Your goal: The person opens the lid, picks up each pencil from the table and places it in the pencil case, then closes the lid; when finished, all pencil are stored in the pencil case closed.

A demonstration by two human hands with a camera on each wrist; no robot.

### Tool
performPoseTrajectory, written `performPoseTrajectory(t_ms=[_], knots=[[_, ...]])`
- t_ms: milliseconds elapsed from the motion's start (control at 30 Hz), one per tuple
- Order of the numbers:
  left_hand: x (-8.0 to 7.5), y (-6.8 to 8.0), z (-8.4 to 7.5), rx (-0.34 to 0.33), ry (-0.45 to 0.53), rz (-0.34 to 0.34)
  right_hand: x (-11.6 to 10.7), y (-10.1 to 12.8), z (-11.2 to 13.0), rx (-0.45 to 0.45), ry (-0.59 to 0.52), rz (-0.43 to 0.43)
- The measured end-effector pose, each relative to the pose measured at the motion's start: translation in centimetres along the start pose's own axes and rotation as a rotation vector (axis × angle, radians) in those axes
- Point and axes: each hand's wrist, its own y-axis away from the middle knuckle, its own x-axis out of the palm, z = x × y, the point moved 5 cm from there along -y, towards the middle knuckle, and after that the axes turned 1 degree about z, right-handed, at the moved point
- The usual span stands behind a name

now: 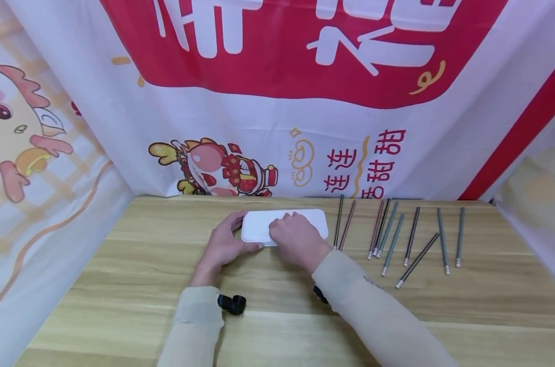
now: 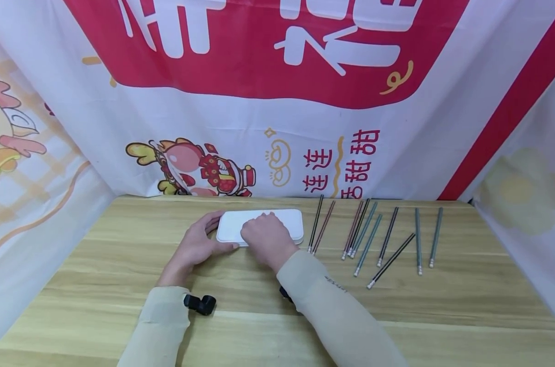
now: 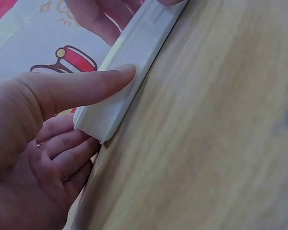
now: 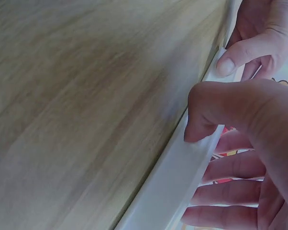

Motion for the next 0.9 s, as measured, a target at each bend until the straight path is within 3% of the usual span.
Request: performPoseTrajectory(t_ms=[467,733,900], knots=[[0.1,-0.3,-0.2,0.012,-0.006,-0.007,0.1,0.2,-0.6,-0.021,0.022,-0.023],[0.0,-0.3,-0.1,0.026,-0.017,-0.007,-0.8,0.9,-1.8,0.029,-0.077,-0.078],[0.1,-0.3,0.0,0.024,-0.007,0.005,-0.3,2.5,-3.4,0.094,-0.165,-0.177]])
